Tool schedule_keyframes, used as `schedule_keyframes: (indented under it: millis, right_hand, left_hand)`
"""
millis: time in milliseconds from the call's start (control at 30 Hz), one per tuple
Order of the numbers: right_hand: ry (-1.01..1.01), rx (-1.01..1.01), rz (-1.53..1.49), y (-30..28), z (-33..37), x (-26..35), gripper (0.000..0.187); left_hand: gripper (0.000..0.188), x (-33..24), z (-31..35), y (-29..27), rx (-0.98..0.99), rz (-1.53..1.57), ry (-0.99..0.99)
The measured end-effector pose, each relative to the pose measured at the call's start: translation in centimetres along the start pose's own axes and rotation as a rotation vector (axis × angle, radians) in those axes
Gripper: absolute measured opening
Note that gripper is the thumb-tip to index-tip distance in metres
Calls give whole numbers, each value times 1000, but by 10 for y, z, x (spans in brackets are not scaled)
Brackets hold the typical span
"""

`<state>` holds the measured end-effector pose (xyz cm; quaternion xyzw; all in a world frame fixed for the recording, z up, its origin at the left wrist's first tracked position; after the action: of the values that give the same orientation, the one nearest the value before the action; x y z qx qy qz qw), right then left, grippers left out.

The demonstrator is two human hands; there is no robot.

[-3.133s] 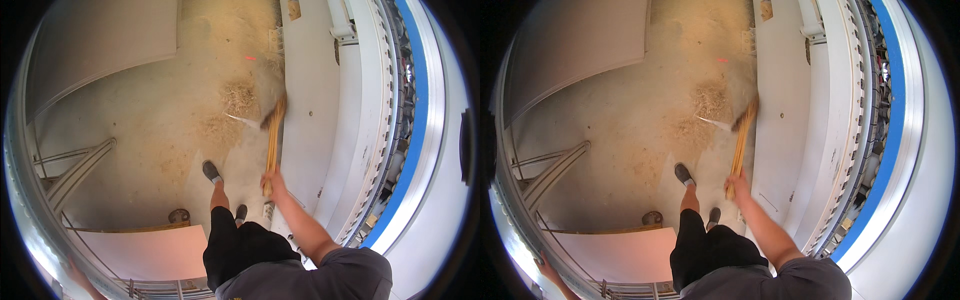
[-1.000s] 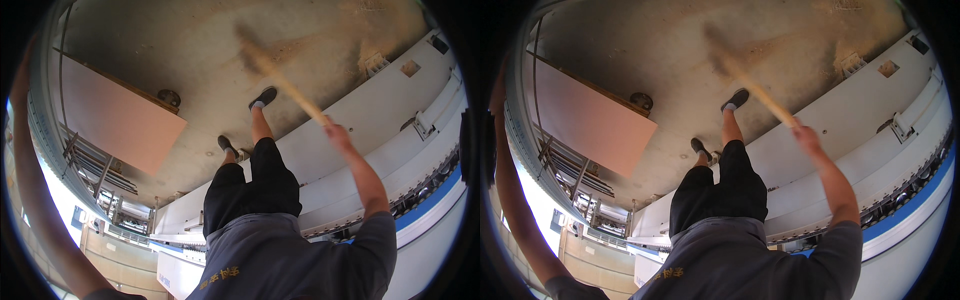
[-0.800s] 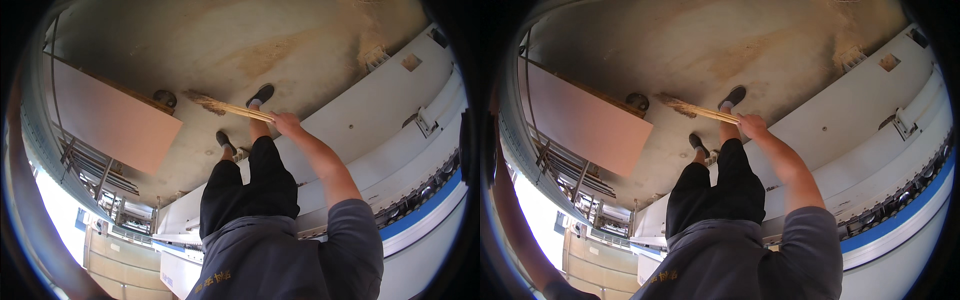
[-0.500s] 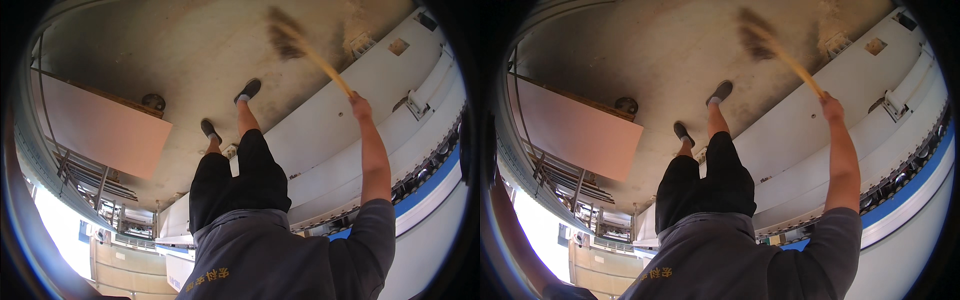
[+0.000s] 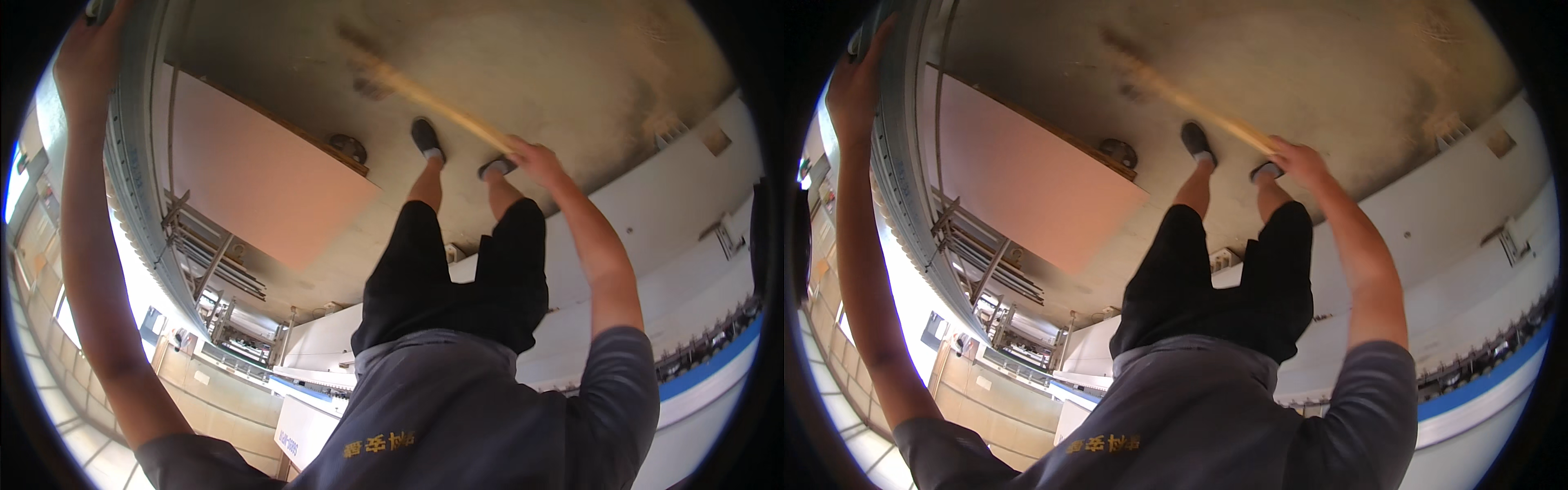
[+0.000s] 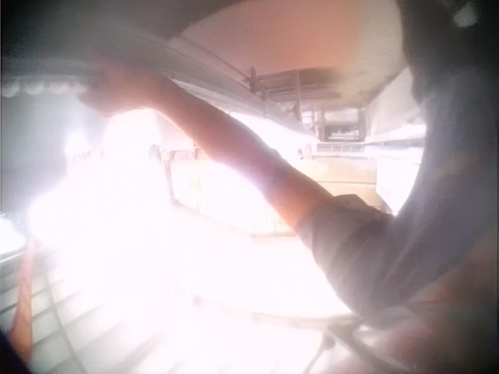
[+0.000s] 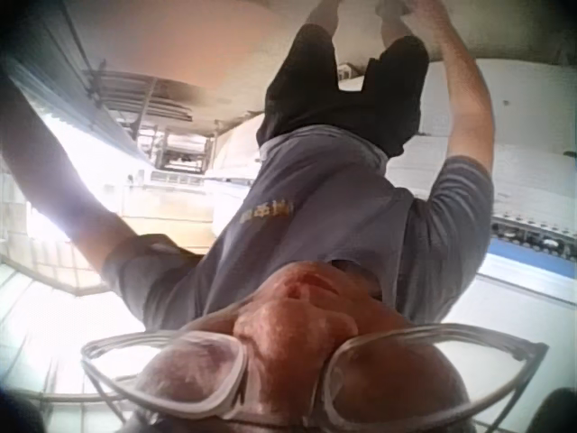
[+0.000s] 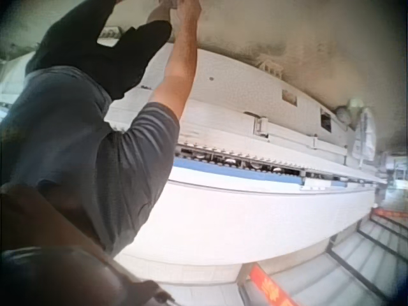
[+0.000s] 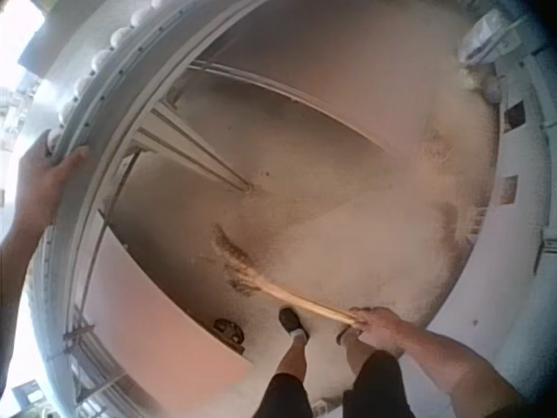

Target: The person sweeps sawdust from machinery surfaces and the floor using a broom, then sweeps debris around the work area while holding a waste bag.

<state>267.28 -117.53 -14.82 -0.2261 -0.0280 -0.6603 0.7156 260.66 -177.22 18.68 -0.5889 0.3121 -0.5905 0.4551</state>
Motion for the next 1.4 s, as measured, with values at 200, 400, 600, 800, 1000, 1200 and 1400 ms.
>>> schedule_keyframes:
  millis: [200,400,600,800,1000,1200,1400]
  right_hand:
    - [-426,-244,354,141,-201,210,18]
    - [-120,-101,126,109,-258,233,23]
    - [187,-327,-172,-15,-167,-39,41]
    - [661,-559,-170,-117,61,-179,41]
    - [172,-531,-621,-129,-34,-116,38]
    - [8,-368,-427,-271,-303,132,47]
    - [177,-295,-438,-296,-271,106,42]
  left_hand:
    - [49,-23,16,-15,-125,183,-139]
    - [66,-24,20,-13,-142,347,-286]
    - [57,-47,-21,-35,-165,439,-139]
    - [40,-103,-181,-92,-89,598,102]
    - [57,-156,-306,-128,-174,421,81]
    - [58,-175,-336,-123,-114,374,-38]
    - [52,-149,-336,-126,-104,466,70]
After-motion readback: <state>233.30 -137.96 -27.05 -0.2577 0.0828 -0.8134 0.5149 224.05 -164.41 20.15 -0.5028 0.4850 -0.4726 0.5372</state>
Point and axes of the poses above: each hand's wrist, its own z-axis away from the middle knuckle, its own y-axis out of the palm, x = y × z, the point moved 2 cm from there along -z, towards the middle knuckle, and after that the axes turned 12 degrees about y, right-handed, at the moved point
